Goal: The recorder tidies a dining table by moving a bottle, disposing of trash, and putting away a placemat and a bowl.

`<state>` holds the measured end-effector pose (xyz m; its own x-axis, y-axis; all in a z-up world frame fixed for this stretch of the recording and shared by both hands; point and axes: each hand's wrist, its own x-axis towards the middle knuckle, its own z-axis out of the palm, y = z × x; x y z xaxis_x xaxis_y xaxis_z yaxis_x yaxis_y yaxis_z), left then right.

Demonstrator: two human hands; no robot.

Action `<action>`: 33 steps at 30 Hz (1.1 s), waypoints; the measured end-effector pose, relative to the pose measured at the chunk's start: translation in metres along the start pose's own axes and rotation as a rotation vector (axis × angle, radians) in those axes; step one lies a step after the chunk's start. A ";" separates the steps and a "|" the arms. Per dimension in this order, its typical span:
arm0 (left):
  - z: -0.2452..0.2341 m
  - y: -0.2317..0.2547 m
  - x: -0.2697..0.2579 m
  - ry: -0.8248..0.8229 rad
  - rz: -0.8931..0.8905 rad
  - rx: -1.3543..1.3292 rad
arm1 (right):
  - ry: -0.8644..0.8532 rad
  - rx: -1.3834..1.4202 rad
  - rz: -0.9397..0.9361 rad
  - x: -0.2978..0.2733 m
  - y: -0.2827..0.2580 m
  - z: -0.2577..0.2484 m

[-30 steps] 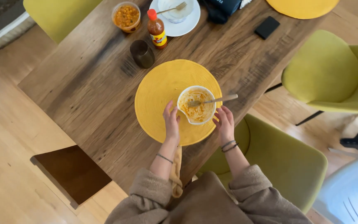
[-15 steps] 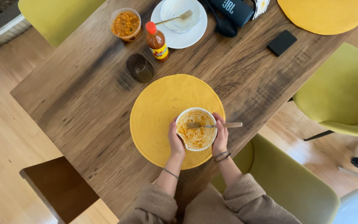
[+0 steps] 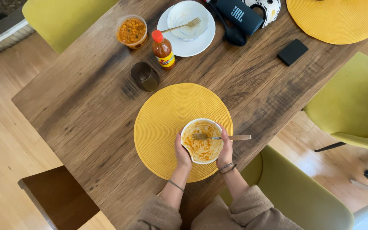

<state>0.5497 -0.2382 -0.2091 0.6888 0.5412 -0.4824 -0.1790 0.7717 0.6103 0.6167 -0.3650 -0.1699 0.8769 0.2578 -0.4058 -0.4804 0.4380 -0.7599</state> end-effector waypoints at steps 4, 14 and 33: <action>-0.002 -0.002 -0.001 -0.032 0.033 -0.020 | -0.020 -0.025 -0.035 -0.005 -0.003 0.002; 0.036 0.047 -0.064 -0.042 0.103 -0.053 | -0.132 0.118 -0.034 -0.056 -0.039 0.035; -0.057 0.191 -0.268 0.229 0.352 -0.347 | -0.449 0.026 0.333 -0.268 -0.026 0.172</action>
<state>0.2910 -0.2168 0.0007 0.3817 0.8160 -0.4342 -0.6193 0.5745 0.5351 0.3909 -0.2972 0.0455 0.5866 0.7249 -0.3611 -0.7353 0.2897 -0.6127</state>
